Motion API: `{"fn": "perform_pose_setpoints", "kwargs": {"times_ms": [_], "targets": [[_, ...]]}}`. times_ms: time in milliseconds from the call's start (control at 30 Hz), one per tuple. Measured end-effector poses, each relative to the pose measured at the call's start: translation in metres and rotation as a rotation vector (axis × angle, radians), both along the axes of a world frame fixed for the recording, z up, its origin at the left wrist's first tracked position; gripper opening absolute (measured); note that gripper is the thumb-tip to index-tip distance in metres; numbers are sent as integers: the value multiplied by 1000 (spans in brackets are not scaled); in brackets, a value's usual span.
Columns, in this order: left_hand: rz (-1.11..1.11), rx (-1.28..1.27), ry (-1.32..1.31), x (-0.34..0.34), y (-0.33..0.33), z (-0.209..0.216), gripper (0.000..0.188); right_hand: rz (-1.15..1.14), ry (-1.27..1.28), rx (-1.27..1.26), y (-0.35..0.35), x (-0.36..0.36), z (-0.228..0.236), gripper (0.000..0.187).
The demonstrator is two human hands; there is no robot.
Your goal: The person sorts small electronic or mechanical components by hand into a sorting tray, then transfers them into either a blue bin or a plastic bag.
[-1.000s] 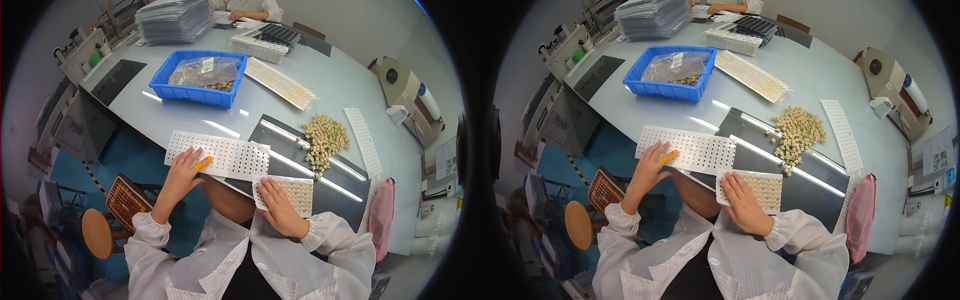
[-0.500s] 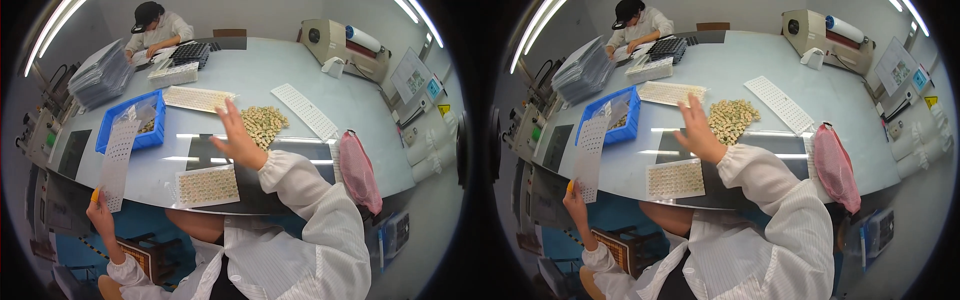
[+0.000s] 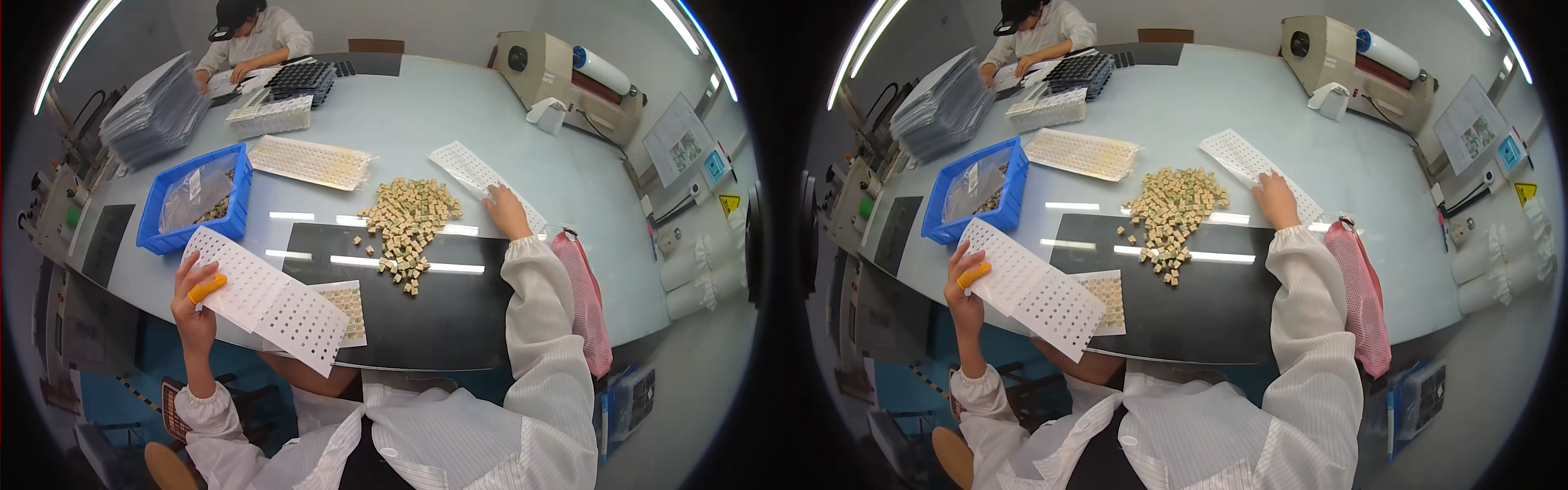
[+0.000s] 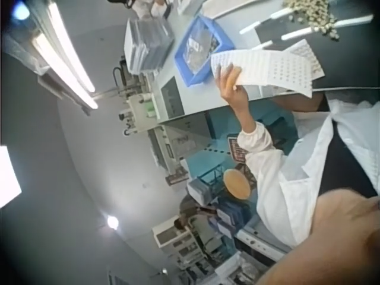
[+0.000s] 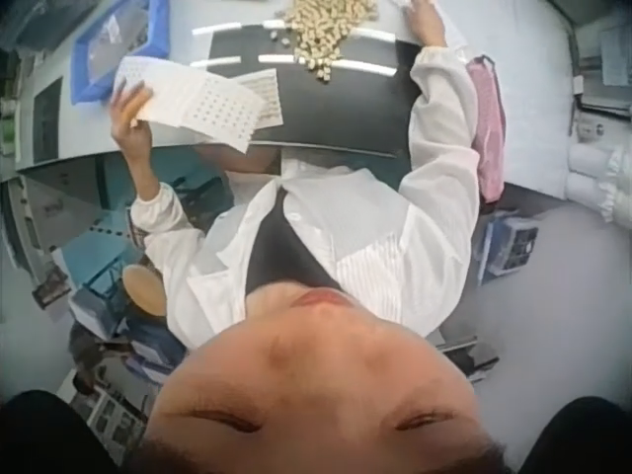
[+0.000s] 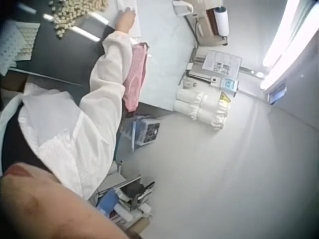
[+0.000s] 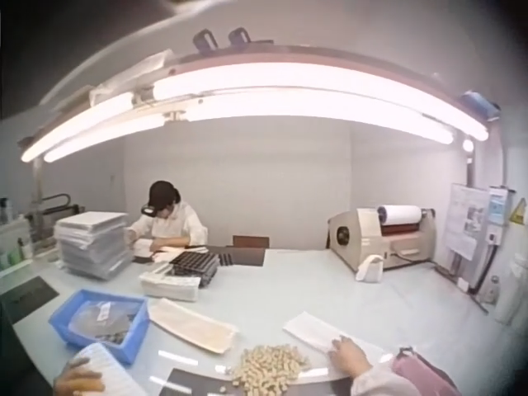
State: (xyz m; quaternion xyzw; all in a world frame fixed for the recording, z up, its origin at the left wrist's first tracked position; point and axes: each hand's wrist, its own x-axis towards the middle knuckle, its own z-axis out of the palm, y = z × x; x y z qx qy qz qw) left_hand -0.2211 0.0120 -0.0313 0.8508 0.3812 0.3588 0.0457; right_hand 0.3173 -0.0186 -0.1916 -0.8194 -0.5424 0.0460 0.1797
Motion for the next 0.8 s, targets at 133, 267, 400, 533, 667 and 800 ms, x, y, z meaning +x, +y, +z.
{"fn": "perform_pose_setpoints", "kwargs": {"times_ms": [133,267,400,533,667,800], "targets": [[-29,-95,-53,42,25,-23,24,-315,-119,65,-60,35,39,29],[-49,-139,-146,71,37,-40,23,-493,-114,397,-155,82,66,27],[-95,-185,-174,133,49,-70,23,-478,133,543,-197,17,169,25],[18,-287,-365,169,23,-85,40,-40,218,520,-135,-99,189,22],[172,-483,-807,189,-5,-116,58,245,147,316,-96,-165,184,19],[22,-1241,-1302,198,-28,-110,48,223,36,9,-59,-197,151,32]]}}
